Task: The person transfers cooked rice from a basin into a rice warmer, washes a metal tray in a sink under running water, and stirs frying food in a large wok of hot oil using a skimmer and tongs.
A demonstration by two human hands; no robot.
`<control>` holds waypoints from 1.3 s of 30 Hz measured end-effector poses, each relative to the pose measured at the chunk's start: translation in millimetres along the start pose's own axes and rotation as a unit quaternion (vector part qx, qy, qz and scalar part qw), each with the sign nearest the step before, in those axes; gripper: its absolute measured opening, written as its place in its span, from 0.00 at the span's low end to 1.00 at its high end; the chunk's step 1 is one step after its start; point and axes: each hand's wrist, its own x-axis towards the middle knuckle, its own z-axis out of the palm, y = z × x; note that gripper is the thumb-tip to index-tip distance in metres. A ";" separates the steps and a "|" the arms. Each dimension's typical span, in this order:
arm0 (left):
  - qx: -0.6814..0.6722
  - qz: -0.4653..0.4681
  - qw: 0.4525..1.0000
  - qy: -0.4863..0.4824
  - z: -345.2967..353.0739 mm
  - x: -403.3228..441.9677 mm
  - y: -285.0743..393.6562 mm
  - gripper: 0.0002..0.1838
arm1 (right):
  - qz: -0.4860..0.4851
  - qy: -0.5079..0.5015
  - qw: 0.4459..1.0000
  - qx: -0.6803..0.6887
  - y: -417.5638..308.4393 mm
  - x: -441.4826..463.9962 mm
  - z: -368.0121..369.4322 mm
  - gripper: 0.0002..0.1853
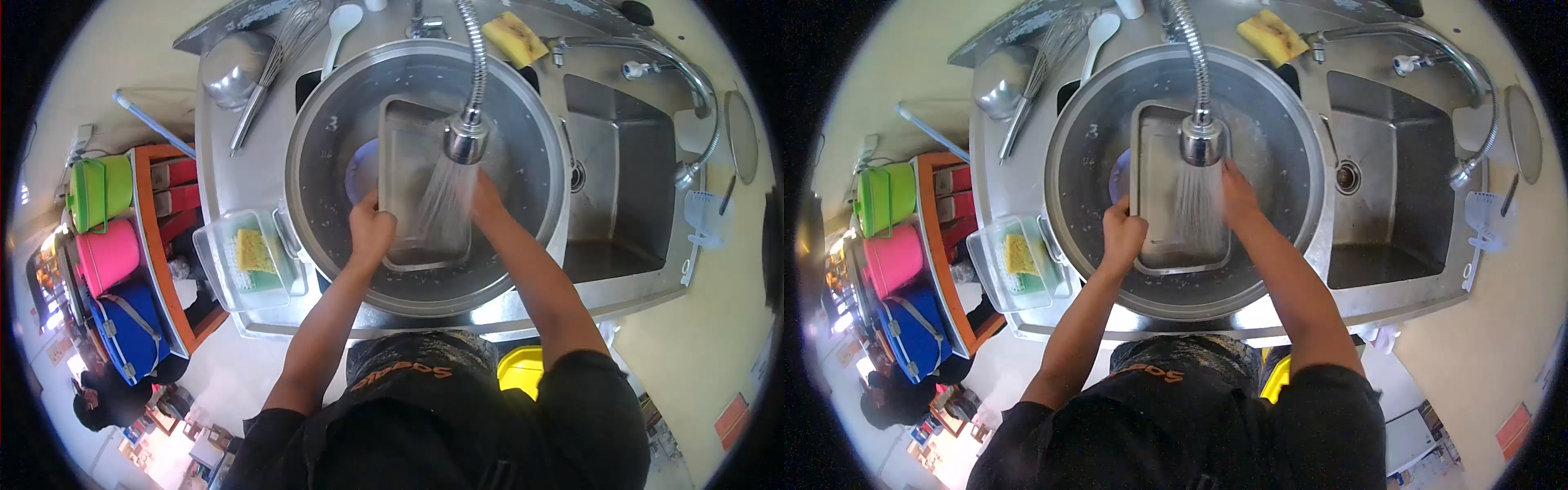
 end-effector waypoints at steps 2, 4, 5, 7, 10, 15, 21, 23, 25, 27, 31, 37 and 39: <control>0.031 0.007 0.999 0.033 4.0 -1.7 -5.5 0.23 | 0.012 -0.072 0.995 -0.066 -7.1 -41.5 3.7 0.21; 0.033 0.015 0.999 0.037 7.2 5.3 -4.9 0.24 | -0.080 -0.050 0.994 -0.059 7.9 -62.5 13.2 0.18; 0.021 0.015 0.999 0.030 6.8 9.7 -3.3 0.24 | -0.127 -0.038 0.990 -0.057 15.0 -66.5 15.1 0.18; -0.003 -0.009 1.000 0.006 6.1 7.9 -0.3 0.24 | -0.079 0.007 0.996 -0.041 1.1 -40.6 4.6 0.16; -0.007 -0.052 0.998 -0.028 3.7 7.8 11.3 0.23 | -0.080 0.185 0.979 0.022 -11.9 29.5 18.0 0.13; 0.043 -0.019 0.999 -0.025 -1.7 3.8 14.2 0.21 | -0.224 0.342 0.912 0.046 -60.2 85.5 51.3 0.09; 0.050 -0.029 0.998 -0.018 -0.9 16.0 -16.7 0.14 | -0.230 0.210 0.950 -0.025 -74.1 60.5 45.6 0.07; 0.008 -0.063 0.997 -0.038 -11.1 22.6 -3.4 0.16 | -0.280 0.155 0.943 0.090 -76.0 11.7 50.4 0.08; -0.026 -0.082 0.994 -0.063 -10.5 22.2 4.2 0.16 | -0.282 0.153 0.934 0.156 -70.8 7.3 52.2 0.09; 0.013 -0.122 0.986 -0.113 -2.7 19.1 -5.8 0.15 | -0.232 0.203 0.935 0.173 -50.4 28.1 58.4 0.11; 0.002 -0.114 0.985 -0.129 9.7 14.0 11.7 0.15 | -0.322 0.281 0.879 0.211 -72.2 28.8 32.9 0.12; 0.159 -0.015 0.978 -0.136 0.3 10.2 43.2 0.23 | -0.278 0.239 0.912 0.184 -79.0 12.2 1.7 0.11; 0.187 -0.017 0.971 -0.148 2.6 6.4 52.1 0.24 | -0.255 0.247 0.849 0.392 -87.6 24.7 -0.2 0.12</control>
